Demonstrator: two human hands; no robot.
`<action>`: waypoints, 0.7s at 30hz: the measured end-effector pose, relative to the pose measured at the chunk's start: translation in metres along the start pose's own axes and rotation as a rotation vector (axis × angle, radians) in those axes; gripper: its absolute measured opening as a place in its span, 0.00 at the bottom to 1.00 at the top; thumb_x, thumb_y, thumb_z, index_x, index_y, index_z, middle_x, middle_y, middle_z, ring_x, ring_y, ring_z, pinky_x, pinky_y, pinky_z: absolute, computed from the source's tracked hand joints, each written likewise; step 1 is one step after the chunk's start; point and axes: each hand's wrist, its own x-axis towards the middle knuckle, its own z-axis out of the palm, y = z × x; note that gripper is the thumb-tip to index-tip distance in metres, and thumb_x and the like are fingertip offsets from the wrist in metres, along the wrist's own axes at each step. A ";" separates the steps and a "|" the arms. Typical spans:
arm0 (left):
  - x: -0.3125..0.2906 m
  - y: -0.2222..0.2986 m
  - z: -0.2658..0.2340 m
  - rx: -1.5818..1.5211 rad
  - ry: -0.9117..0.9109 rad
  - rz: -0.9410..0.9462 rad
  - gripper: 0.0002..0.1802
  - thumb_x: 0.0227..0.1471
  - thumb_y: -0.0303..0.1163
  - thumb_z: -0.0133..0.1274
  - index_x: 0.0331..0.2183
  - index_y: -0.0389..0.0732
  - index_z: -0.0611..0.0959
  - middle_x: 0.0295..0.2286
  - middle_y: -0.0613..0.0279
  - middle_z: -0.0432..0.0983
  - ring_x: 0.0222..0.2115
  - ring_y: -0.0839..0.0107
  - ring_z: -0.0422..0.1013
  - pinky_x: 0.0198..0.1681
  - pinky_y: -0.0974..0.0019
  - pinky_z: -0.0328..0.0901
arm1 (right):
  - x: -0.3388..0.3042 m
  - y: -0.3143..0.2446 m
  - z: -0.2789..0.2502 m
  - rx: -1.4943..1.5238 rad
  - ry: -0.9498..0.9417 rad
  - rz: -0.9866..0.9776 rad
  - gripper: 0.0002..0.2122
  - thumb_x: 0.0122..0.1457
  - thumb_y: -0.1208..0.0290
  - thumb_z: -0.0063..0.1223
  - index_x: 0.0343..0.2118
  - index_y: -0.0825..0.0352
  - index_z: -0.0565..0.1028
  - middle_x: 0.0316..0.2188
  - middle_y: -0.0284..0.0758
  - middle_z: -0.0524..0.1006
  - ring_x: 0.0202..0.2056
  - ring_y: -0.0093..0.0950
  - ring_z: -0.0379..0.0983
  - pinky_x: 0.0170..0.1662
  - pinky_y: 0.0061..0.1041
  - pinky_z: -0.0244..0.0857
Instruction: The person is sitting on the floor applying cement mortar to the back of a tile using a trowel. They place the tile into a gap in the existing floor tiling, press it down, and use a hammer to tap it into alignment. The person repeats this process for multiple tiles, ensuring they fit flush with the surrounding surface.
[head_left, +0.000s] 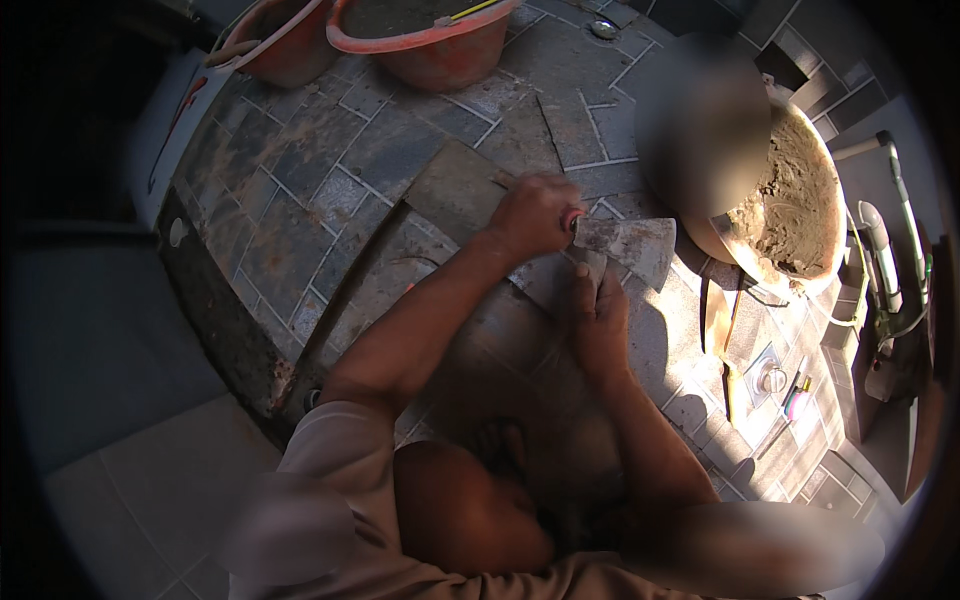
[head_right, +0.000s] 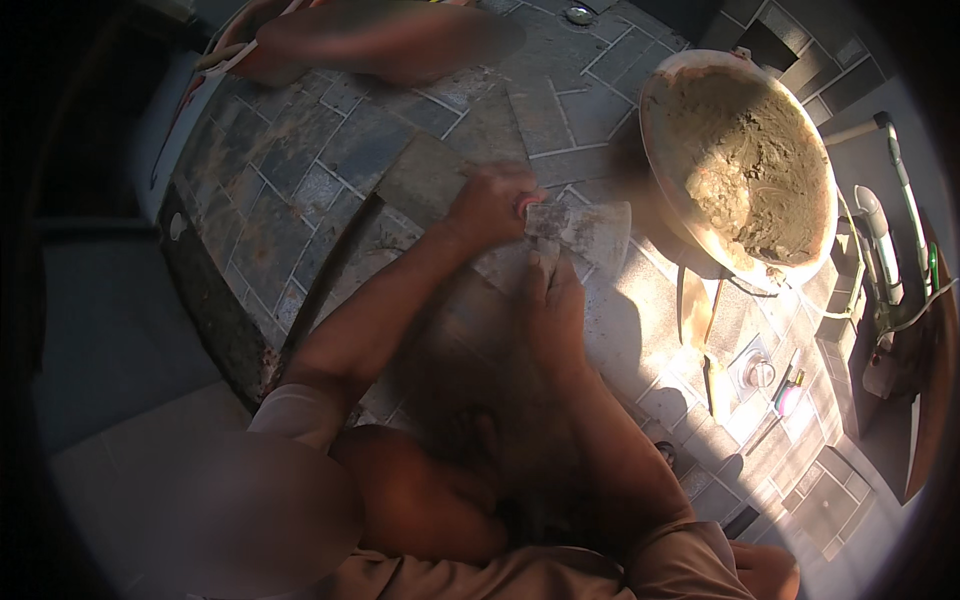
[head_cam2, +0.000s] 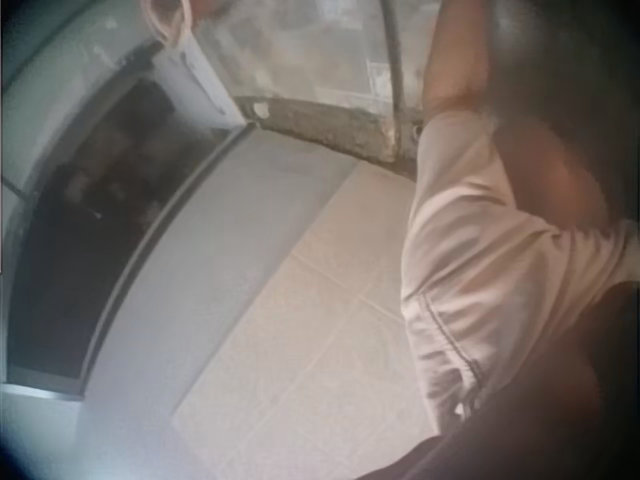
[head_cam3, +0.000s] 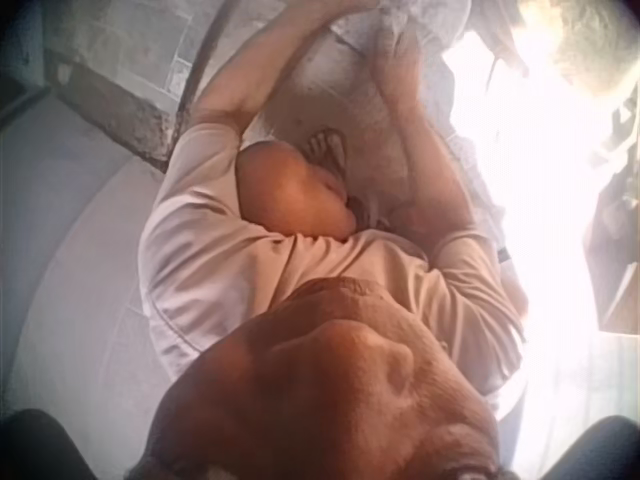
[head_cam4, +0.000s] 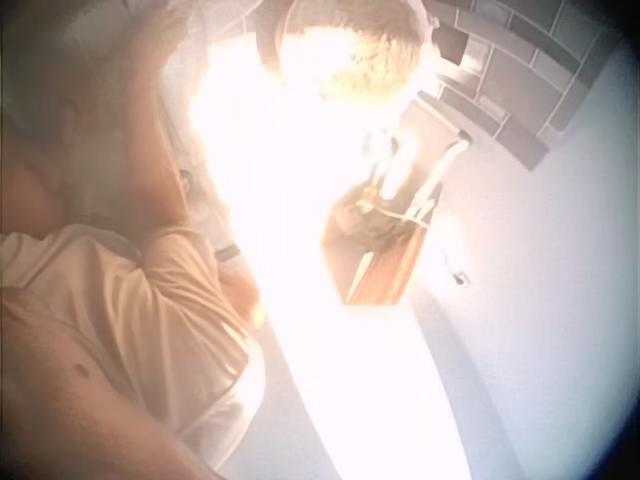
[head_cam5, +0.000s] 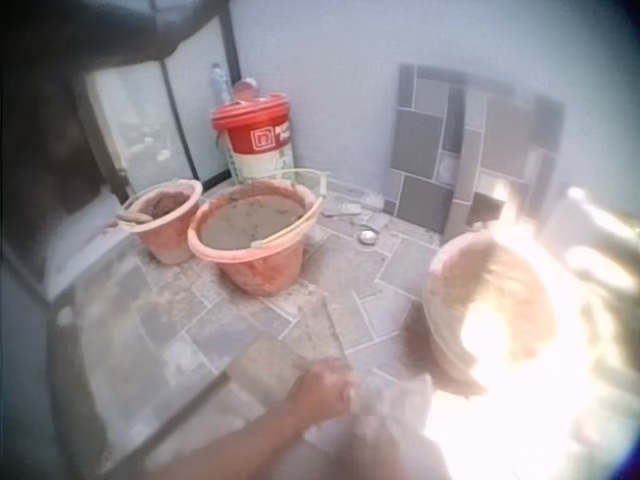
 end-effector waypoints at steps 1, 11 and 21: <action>-0.001 -0.001 -0.001 0.008 -0.013 0.007 0.08 0.44 0.29 0.64 0.23 0.40 0.80 0.26 0.52 0.79 0.32 0.48 0.77 0.39 0.46 0.71 | 0.002 0.001 -0.001 -0.028 -0.045 0.013 0.13 0.74 0.63 0.46 0.43 0.70 0.74 0.26 0.36 0.77 0.27 0.24 0.73 0.32 0.30 0.67; -0.012 -0.017 -0.001 0.007 0.005 0.119 0.04 0.46 0.28 0.62 0.27 0.41 0.82 0.27 0.53 0.77 0.33 0.47 0.76 0.37 0.48 0.70 | -0.015 0.010 0.010 -0.010 0.069 0.003 0.16 0.73 0.61 0.47 0.43 0.73 0.75 0.28 0.45 0.79 0.29 0.34 0.75 0.35 0.38 0.69; -0.003 -0.035 -0.019 -0.022 -0.020 0.053 0.05 0.48 0.30 0.63 0.28 0.40 0.83 0.29 0.51 0.79 0.34 0.46 0.77 0.39 0.47 0.71 | 0.003 0.007 0.025 -0.163 -0.107 0.016 0.16 0.72 0.61 0.48 0.43 0.74 0.74 0.29 0.49 0.79 0.31 0.44 0.77 0.39 0.41 0.69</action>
